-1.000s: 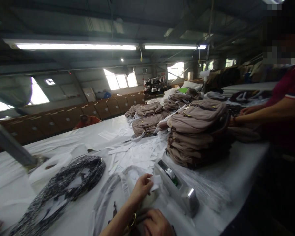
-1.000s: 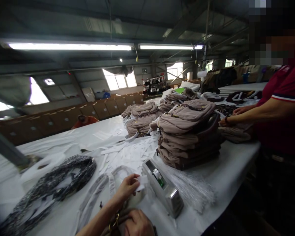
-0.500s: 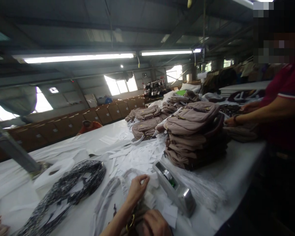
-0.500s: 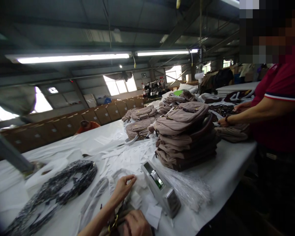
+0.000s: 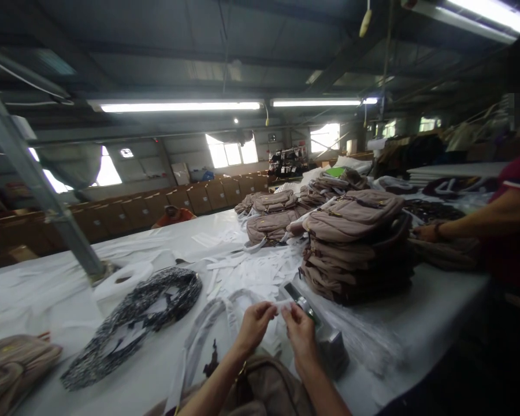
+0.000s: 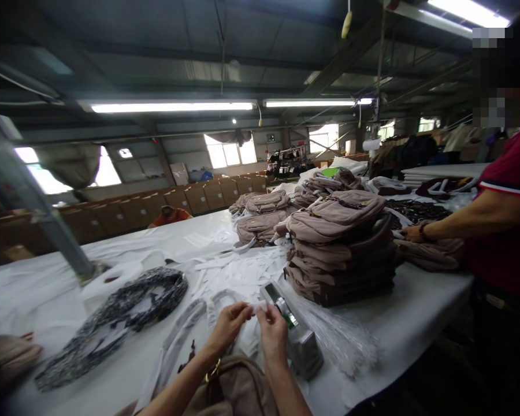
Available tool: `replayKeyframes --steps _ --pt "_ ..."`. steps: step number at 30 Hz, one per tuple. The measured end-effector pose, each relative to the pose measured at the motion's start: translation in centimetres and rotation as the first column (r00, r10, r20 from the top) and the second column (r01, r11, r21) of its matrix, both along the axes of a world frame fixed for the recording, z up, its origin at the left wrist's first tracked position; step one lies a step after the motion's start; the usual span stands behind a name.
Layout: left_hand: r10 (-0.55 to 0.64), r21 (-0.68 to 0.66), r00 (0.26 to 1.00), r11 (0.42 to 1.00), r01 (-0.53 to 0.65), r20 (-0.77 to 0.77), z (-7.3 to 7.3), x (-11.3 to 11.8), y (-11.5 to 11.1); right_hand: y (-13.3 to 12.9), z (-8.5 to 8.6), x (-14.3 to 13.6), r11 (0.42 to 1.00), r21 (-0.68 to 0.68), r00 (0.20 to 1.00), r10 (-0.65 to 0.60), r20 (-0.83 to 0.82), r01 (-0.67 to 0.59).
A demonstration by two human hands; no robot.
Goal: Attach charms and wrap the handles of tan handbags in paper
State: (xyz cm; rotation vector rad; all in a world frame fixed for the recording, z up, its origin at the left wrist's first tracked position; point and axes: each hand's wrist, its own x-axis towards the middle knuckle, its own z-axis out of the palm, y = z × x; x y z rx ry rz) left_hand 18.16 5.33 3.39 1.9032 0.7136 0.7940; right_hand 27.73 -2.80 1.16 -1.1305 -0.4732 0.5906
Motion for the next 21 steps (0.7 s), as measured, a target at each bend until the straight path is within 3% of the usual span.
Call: replayKeyframes --steps 6,10,13,16,18,21 --pt "0.073 -0.075 0.997 0.995 -0.071 0.034 0.5 -1.6 -3.0 -0.3 0.8 -0.6 0.997 -0.006 0.994 0.071 -0.078 -0.071" --pt "0.109 -0.139 0.994 0.985 -0.105 0.024 1.3 -5.7 -5.7 -1.0 1.5 -1.9 0.985 -0.038 0.982 0.162 -0.102 -0.166" --pt "0.256 -0.166 0.966 0.953 -0.255 -0.011 2.6 -12.0 -6.4 -1.9 2.4 -4.1 0.94 -0.076 0.942 0.326 -0.077 -0.332" --pt "0.518 -0.154 0.853 0.839 -0.522 -0.068 3.5 -20.7 -6.4 -2.9 3.5 -6.9 0.854 -0.133 0.864 0.5 -0.057 -0.503" --pt "0.66 -0.135 0.74 0.728 -0.672 -0.128 3.1 -26.6 -6.9 -3.4 4.2 -8.8 0.788 -0.187 0.807 0.587 -0.059 -0.587" --pt "0.753 -0.128 0.612 0.6 -0.79 -0.243 0.9 -33.1 -8.7 -3.5 4.8 -11.3 0.691 -0.241 0.722 0.689 -0.066 -0.681"
